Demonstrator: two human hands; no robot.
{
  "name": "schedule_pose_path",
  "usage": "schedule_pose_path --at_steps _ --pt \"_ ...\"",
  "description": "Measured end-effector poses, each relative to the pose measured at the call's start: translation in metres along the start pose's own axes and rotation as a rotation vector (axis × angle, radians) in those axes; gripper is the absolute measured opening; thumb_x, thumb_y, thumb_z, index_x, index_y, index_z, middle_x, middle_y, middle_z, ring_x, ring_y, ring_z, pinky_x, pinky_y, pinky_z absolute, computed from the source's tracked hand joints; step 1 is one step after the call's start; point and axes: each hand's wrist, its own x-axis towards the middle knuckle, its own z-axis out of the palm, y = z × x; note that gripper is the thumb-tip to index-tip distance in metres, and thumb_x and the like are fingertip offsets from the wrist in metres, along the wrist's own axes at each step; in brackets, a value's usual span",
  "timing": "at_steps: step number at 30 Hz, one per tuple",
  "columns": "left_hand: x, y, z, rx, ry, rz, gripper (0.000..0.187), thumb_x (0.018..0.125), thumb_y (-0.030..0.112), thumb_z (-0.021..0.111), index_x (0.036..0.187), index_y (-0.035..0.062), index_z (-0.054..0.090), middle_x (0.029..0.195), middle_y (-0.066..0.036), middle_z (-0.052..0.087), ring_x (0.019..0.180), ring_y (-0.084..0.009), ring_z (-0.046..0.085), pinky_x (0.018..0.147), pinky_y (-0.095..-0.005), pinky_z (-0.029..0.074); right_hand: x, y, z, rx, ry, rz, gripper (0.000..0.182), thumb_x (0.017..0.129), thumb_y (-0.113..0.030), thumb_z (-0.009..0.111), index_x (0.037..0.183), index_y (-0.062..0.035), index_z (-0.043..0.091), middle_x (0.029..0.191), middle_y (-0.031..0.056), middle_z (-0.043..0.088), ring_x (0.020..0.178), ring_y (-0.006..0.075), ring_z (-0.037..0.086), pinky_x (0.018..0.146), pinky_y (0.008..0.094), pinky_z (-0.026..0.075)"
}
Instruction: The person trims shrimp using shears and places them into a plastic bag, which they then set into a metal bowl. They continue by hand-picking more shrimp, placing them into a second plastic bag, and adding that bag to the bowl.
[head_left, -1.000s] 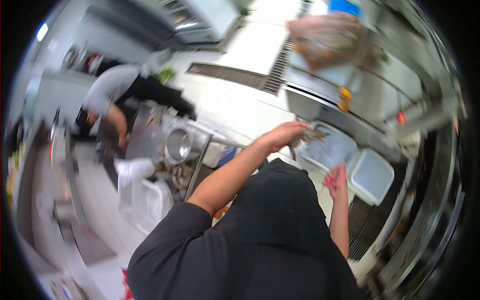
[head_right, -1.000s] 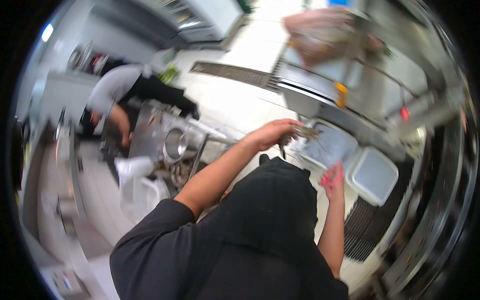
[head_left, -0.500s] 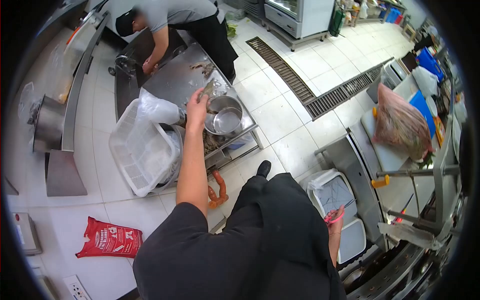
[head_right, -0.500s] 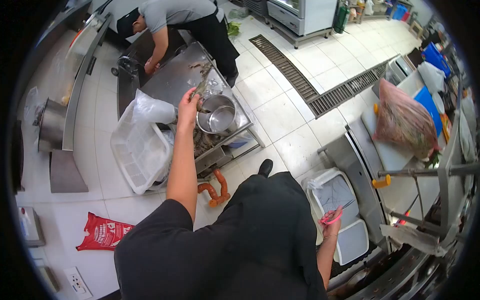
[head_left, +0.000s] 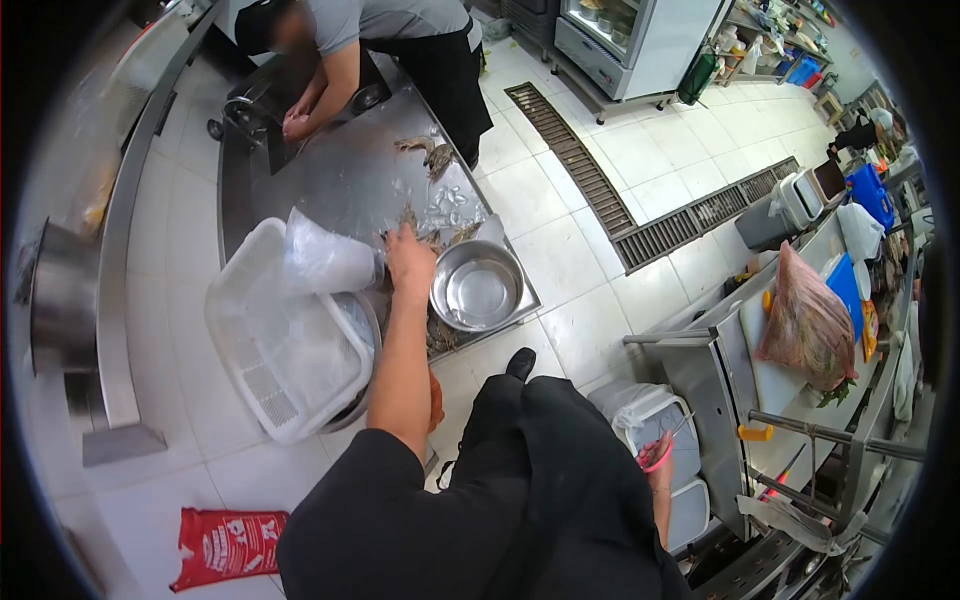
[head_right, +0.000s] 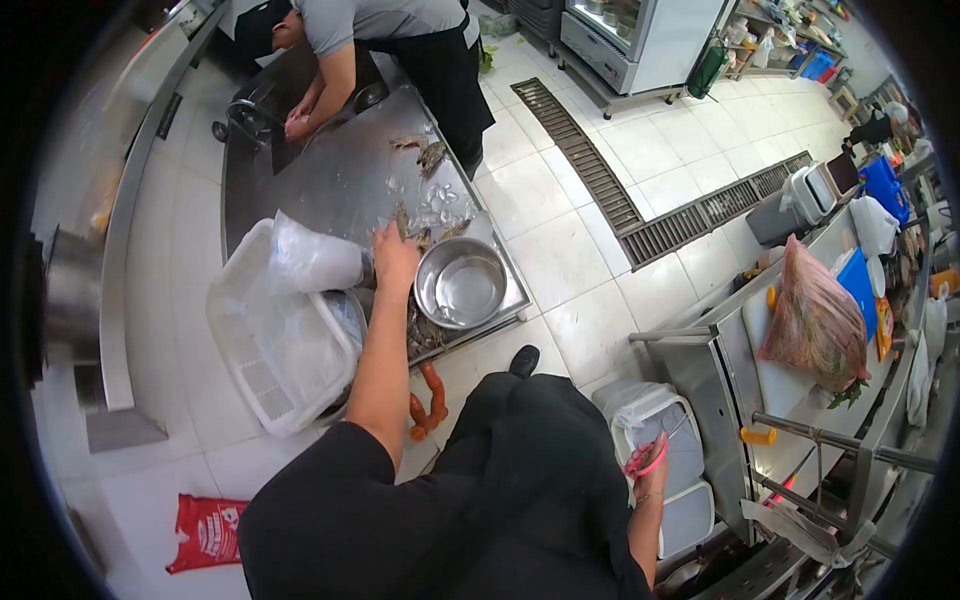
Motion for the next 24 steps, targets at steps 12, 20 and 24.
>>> schedule_pose_path --at_steps 12,20,24 --pt "0.247 0.060 0.120 0.010 -0.502 0.322 0.047 0.090 0.020 0.067 0.135 0.0117 0.064 0.137 -0.017 0.064 0.131 -0.0378 0.058 0.111 -0.0469 0.047 -0.044 0.019 -0.013 -0.101 0.273 0.052 0.064 0.098 -0.074 0.051 0.089 -0.0101 0.056 0.062 0.0022 0.057 0.048 0.0151 0.058 0.043 0.0342 0.053" --pt "0.282 0.059 0.152 0.231 -0.836 0.221 0.080 0.070 0.025 0.092 0.141 0.0124 0.058 0.147 -0.019 0.057 0.138 -0.0366 0.054 0.114 -0.0450 0.047 -0.071 0.042 -0.020 -0.174 0.343 0.107 0.065 0.098 -0.074 0.050 0.090 -0.0102 0.057 0.063 0.0019 0.058 0.047 0.0152 0.059 0.038 0.0263 0.041" --pt "0.291 0.060 0.142 0.408 -1.014 0.290 0.085 0.067 0.029 0.097 0.138 -0.0020 0.062 0.143 -0.022 0.062 0.132 -0.0370 0.061 0.111 -0.0470 0.049 -0.064 0.036 -0.014 -0.180 0.285 0.076 0.063 0.099 -0.072 0.050 0.090 -0.0102 0.057 0.063 0.0022 0.058 0.048 0.0153 0.059 0.041 0.0278 0.045"
